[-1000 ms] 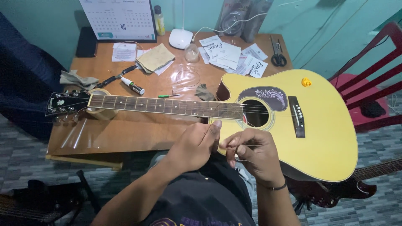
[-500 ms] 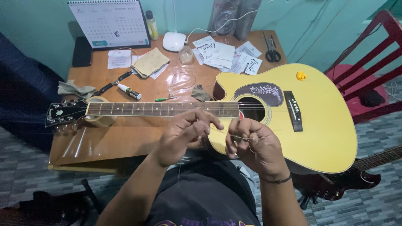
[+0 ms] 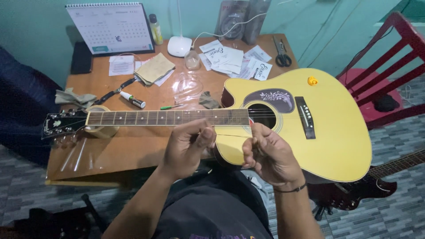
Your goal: The person removes an old string from the headstock of an acoustic guitar. They then take a new string, thread it through the soundhole, and begin winding it onto the tuning peg.
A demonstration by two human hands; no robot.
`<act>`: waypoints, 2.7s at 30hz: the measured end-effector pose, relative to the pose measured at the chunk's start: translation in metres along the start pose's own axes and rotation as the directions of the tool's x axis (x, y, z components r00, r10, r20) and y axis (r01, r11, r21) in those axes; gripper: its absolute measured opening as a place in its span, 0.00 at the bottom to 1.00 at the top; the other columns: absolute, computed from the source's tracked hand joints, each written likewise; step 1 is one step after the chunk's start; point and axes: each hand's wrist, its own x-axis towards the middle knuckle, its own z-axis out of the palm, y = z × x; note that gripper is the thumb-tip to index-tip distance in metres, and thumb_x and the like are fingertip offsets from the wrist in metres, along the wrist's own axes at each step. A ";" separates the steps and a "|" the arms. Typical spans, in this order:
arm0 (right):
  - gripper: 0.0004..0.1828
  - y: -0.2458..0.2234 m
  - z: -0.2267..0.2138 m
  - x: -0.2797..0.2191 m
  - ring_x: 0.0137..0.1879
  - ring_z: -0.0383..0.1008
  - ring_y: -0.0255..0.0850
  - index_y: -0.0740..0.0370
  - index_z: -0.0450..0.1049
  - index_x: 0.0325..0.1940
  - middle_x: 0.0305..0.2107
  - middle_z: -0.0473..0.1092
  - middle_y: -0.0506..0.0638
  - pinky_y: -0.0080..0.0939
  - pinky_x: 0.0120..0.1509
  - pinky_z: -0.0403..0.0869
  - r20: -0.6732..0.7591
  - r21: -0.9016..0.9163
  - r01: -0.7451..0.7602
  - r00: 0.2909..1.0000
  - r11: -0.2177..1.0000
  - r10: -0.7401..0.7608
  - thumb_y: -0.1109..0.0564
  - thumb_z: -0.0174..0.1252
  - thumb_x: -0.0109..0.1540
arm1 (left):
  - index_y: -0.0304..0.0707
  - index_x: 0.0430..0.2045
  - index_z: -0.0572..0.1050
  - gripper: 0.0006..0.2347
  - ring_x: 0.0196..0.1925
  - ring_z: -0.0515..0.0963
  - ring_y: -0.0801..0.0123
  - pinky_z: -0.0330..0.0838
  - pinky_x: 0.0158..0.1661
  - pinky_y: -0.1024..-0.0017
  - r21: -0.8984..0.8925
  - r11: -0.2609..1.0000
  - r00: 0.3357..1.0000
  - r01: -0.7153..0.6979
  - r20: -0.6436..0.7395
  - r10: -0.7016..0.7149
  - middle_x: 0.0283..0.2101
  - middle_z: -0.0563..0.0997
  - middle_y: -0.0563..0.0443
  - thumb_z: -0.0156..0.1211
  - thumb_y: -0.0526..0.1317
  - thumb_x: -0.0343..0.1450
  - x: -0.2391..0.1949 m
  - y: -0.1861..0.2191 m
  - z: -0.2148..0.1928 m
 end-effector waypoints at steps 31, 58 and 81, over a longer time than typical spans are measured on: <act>0.10 -0.025 0.048 0.007 0.40 0.79 0.47 0.68 0.86 0.39 0.25 0.81 0.60 0.57 0.54 0.78 -0.196 -0.856 -0.130 0.977 0.501 -0.081 0.70 0.68 0.54 | 0.32 0.29 0.72 0.14 0.09 0.60 0.79 0.56 0.11 0.83 -0.355 0.917 0.956 0.182 -0.157 -0.250 0.10 0.63 0.53 0.46 0.43 0.80 -0.003 -0.005 -0.004; 0.15 0.039 0.004 0.007 0.15 0.65 0.33 0.65 0.67 0.46 0.17 0.73 0.61 0.30 0.20 0.63 0.093 0.075 -0.008 0.996 0.997 0.001 0.65 0.66 0.60 | 0.34 0.25 0.75 0.13 0.08 0.71 0.74 0.66 0.16 0.83 -0.057 0.973 0.947 0.224 -0.224 -0.231 0.06 0.71 0.50 0.50 0.41 0.77 -0.003 -0.014 0.012; 0.26 0.023 0.029 0.016 0.38 0.84 0.49 0.78 0.74 0.55 0.41 0.80 0.69 0.40 0.39 0.81 -0.164 -0.380 -0.004 0.984 0.925 -0.063 0.70 0.67 0.52 | 0.36 0.29 0.74 0.15 0.12 0.72 0.75 0.69 0.19 0.81 0.066 0.994 0.951 0.084 -0.302 -0.061 0.10 0.71 0.52 0.46 0.45 0.80 -0.002 -0.009 -0.017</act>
